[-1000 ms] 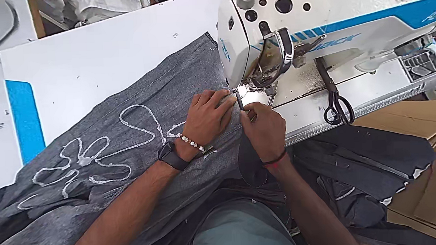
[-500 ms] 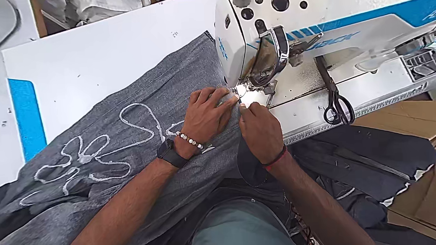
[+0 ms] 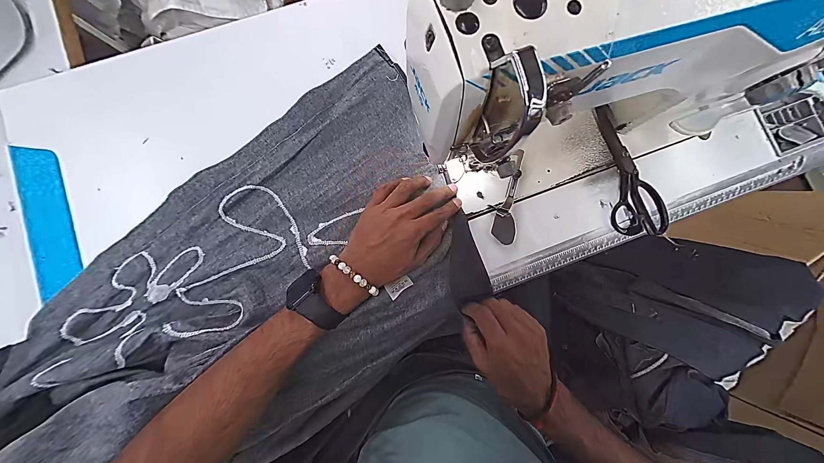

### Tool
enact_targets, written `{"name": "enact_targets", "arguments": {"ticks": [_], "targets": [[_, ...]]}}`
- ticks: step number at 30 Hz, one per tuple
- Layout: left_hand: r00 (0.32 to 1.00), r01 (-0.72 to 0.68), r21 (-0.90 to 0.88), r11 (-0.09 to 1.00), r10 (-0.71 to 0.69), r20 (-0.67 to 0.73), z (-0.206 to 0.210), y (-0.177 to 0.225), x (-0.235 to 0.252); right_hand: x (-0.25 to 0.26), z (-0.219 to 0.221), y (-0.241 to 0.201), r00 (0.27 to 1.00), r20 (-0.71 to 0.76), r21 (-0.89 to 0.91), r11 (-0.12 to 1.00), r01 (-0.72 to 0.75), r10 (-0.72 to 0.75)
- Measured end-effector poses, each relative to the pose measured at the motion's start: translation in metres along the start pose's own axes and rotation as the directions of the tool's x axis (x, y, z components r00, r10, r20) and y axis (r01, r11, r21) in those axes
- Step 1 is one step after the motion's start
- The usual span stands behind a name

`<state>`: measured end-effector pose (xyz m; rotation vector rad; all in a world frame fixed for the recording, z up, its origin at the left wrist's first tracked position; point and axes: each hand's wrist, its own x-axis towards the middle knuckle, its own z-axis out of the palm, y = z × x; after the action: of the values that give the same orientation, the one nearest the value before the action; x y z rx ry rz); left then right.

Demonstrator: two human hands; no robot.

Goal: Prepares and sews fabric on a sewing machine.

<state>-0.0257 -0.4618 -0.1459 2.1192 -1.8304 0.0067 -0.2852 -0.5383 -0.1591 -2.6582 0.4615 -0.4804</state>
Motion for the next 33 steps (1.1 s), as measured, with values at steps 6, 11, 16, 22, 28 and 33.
{"name": "enact_targets", "arguments": {"ticks": [6,11,16,22,28,33], "targets": [[0.998,0.01,0.044,0.999,-0.007,-0.067,0.005,0.0,-0.001,0.0,-0.045,0.029,0.978,-0.063,-0.17,0.963,-0.207,0.199],[0.998,0.014,0.036,0.999,-0.012,-0.065,0.006,0.001,0.0,0.047,-0.06,0.015,0.908,0.306,-0.134,0.957,-0.255,0.285],[0.998,0.014,0.001,1.0,-0.014,-0.064,0.006,0.0,0.0,0.109,-0.023,0.016,0.95,-0.034,0.032,0.951,-0.309,0.31],[0.995,0.045,0.042,0.998,-0.041,-0.093,0.008,0.001,-0.001,0.124,0.008,0.01,0.956,-0.162,-0.106,0.959,-0.262,0.244],[0.996,0.043,0.026,0.999,-0.041,-0.074,0.005,0.0,0.0,0.095,0.008,0.016,0.993,-0.11,-0.227,0.971,-0.068,0.043],[0.998,-0.007,-0.021,1.0,0.005,-0.063,0.002,-0.003,0.001,0.094,-0.001,0.016,0.995,0.008,-0.21,0.973,-0.096,0.1]]}}
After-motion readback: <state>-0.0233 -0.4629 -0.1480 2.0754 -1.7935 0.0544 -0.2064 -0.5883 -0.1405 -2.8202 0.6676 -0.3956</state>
